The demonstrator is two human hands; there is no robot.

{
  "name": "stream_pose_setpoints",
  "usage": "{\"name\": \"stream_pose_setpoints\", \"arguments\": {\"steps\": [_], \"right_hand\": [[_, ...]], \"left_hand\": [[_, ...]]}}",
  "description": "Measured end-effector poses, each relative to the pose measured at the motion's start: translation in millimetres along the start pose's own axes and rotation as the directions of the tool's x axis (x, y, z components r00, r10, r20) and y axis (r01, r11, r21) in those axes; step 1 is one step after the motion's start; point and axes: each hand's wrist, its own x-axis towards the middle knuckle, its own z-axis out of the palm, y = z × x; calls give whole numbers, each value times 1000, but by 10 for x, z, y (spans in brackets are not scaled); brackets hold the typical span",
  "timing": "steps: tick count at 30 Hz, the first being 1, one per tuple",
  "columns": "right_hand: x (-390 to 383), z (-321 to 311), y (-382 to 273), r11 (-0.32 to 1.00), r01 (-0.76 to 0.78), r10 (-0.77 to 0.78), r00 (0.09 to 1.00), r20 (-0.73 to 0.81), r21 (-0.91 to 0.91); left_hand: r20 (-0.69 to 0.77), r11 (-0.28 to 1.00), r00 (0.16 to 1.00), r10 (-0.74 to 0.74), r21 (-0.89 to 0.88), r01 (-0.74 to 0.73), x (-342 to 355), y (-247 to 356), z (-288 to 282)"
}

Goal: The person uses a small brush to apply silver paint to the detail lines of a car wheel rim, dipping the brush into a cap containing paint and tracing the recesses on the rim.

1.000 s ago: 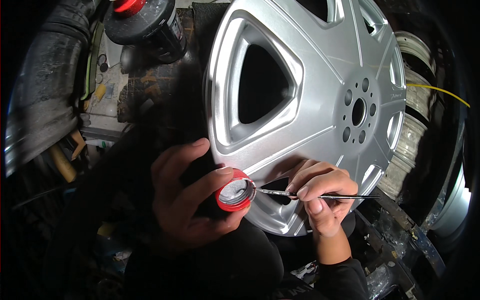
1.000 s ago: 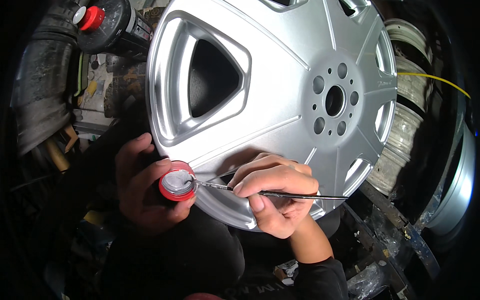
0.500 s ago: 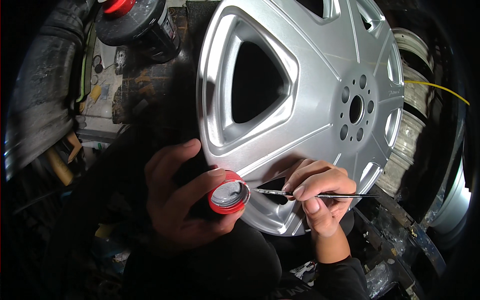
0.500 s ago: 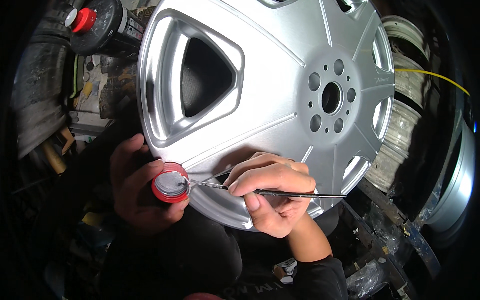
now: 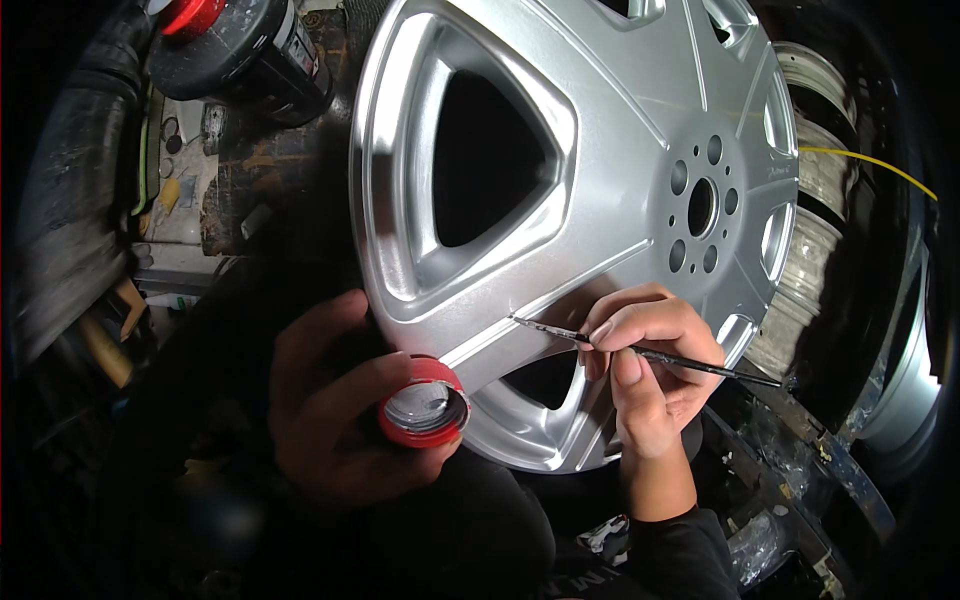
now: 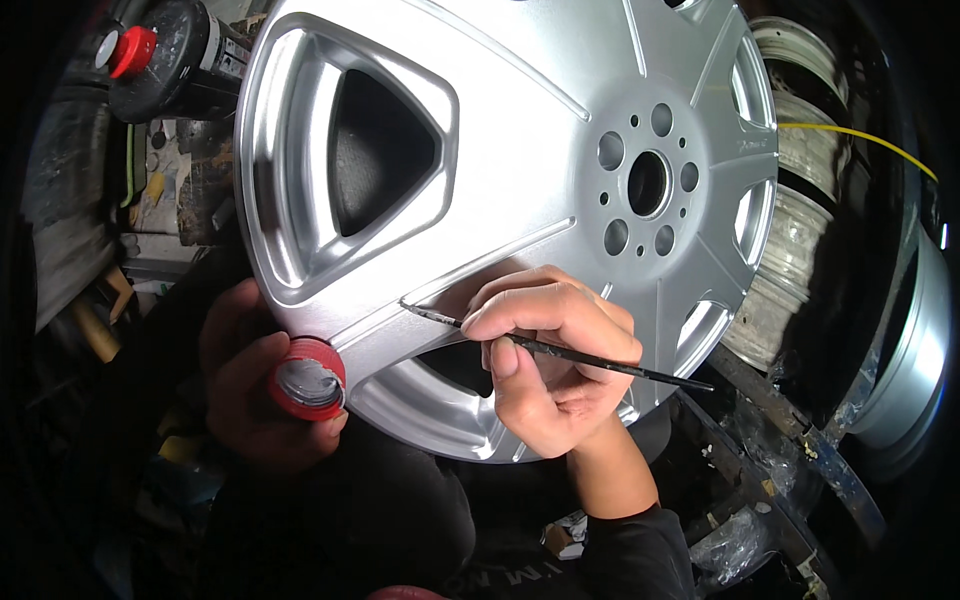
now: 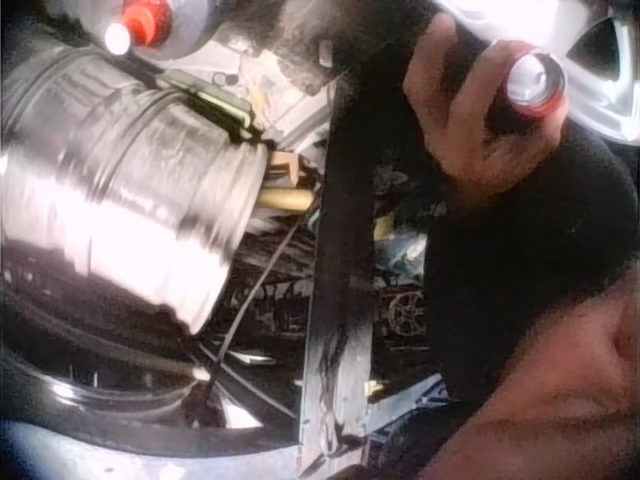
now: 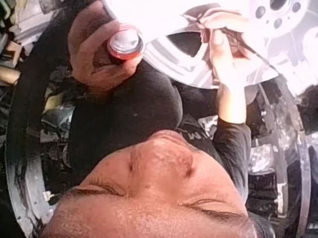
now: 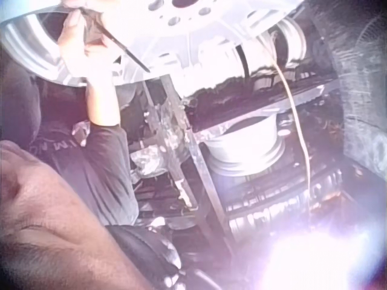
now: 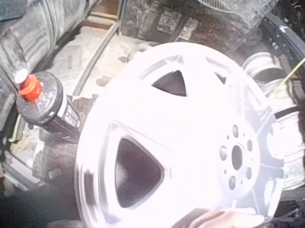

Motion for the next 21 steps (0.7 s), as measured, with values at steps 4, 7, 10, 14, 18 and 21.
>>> {"name": "stream_pose_setpoints", "arguments": {"steps": [4,7,10,14,18,21], "right_hand": [[8,22,5,999,-25,25,1000,1,-28],[12,25,5,998,-30,31,999,20,-58],[11,28,3,999,-42,42,999,-18,-10],[11,27,6,999,-52,52,998,-17,-11],[3,25,20,997,-32,34,999,25,-76],[-3,19,34,998,-26,27,999,20,-49]], "left_hand": [[-4,992,999,-52,111,52,2,51,35],[96,967,977,191,152,-204,-10,-100,-19],[87,988,996,11,153,-25,-117,-76,-66],[95,990,995,29,137,-41,-162,-81,-83],[72,998,997,33,54,-37,-95,-74,-71],[58,1000,998,-26,0,26,-48,-18,-87]]}}
